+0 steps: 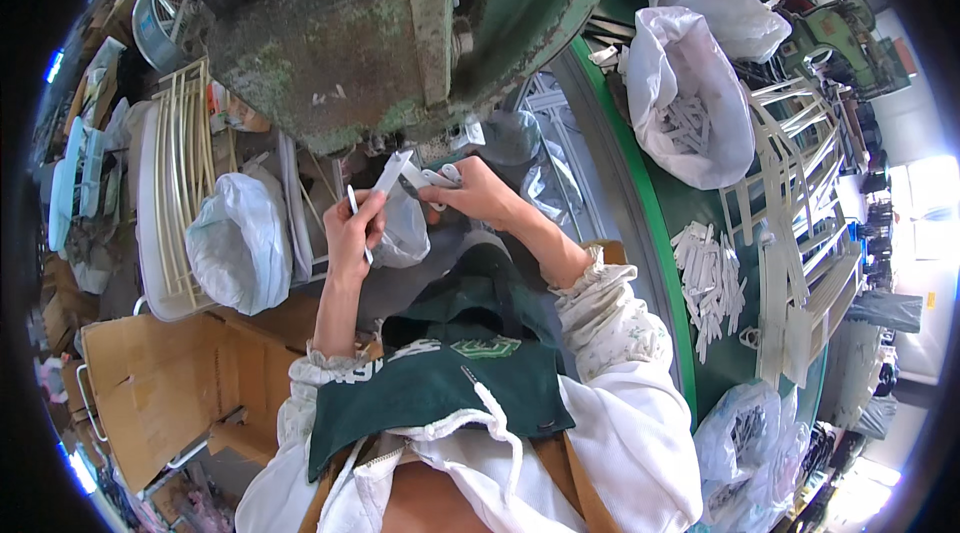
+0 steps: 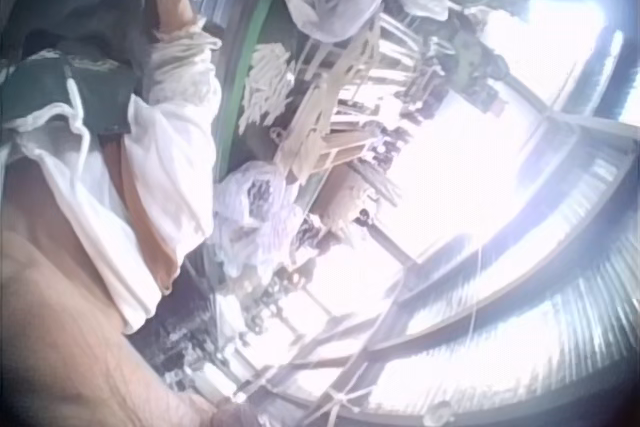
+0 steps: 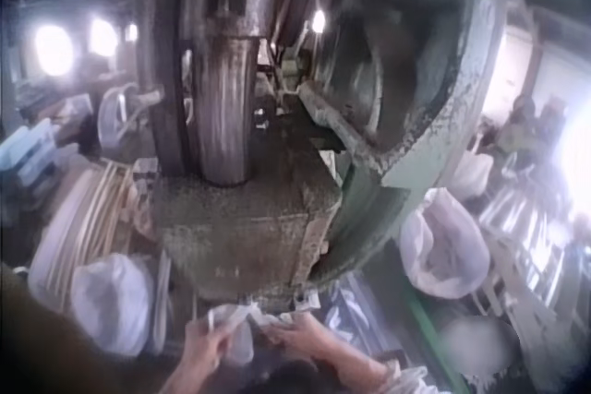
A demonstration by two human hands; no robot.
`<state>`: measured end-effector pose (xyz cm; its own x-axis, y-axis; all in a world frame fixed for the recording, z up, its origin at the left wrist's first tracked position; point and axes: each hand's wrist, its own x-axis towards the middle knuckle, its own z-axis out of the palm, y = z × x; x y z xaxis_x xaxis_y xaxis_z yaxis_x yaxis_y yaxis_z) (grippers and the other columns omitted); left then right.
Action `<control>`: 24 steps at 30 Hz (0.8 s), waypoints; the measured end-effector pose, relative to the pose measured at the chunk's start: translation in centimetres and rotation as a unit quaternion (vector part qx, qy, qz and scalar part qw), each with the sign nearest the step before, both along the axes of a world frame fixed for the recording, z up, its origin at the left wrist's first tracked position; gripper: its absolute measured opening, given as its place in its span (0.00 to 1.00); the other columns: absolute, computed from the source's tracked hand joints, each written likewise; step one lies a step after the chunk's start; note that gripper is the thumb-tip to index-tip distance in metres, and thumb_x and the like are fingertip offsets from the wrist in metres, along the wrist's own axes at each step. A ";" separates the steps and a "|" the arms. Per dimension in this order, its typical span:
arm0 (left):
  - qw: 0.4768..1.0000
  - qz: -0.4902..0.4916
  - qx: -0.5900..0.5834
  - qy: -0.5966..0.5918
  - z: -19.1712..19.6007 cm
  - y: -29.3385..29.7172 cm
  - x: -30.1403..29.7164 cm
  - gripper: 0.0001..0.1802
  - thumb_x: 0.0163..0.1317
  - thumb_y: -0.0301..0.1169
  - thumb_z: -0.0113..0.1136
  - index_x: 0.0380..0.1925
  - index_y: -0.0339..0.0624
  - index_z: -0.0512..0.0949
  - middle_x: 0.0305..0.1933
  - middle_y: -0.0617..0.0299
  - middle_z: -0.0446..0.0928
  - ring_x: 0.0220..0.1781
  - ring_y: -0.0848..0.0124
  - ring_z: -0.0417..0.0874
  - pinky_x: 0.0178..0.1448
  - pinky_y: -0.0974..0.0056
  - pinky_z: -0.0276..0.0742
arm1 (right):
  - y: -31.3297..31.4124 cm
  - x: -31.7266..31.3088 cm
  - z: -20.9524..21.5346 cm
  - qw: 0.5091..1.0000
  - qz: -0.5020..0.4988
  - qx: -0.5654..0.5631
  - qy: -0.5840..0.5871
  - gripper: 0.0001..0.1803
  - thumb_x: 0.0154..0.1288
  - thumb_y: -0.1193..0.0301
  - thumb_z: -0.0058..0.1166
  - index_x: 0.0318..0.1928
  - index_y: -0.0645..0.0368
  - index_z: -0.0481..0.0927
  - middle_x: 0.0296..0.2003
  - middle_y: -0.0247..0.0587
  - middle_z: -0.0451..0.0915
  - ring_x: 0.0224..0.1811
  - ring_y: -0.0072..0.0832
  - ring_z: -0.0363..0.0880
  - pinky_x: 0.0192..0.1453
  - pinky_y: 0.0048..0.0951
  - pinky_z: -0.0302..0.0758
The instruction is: The person repeatedly picks up small white plastic pieces from a bag and a nearby surface, then inserts them into a press machine to form or join them. The person handles the parts one at a time, places them into the machine, and removes the processed pieces, continuing the cycle throughout the clip.
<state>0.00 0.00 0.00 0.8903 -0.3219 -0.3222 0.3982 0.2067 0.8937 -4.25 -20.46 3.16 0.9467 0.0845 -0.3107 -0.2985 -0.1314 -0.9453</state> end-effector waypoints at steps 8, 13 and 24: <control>1.000 0.011 -0.010 -0.011 0.2 -0.6 1.4 0.07 0.57 0.26 0.62 0.22 0.37 0.77 0.13 0.67 0.69 0.11 0.83 0.61 0.15 0.76 0.50 | -0.8 0.4 -0.5 0.999 -0.020 0.032 -0.030 0.14 0.62 0.62 0.59 0.27 0.60 0.81 0.17 0.28 0.75 0.15 0.12 0.62 0.17 0.19 0.53; 1.000 0.008 -0.009 0.010 0.0 0.2 0.5 0.07 0.57 0.26 0.62 0.23 0.36 0.78 0.13 0.67 0.68 0.11 0.82 0.61 0.15 0.76 0.50 | 0.1 -0.7 -0.4 0.999 -0.035 0.041 0.000 0.15 0.62 0.61 0.59 0.27 0.60 0.81 0.17 0.28 0.74 0.14 0.12 0.62 0.16 0.18 0.52; 0.999 -0.040 0.013 -0.016 3.6 0.4 0.3 0.13 0.62 0.33 0.60 0.25 0.34 0.78 0.13 0.67 0.67 0.12 0.83 0.61 0.17 0.75 0.51 | -0.1 -1.8 0.2 0.991 -0.092 0.094 -0.034 0.13 0.62 0.64 0.58 0.31 0.62 0.81 0.18 0.29 0.75 0.15 0.11 0.62 0.17 0.17 0.52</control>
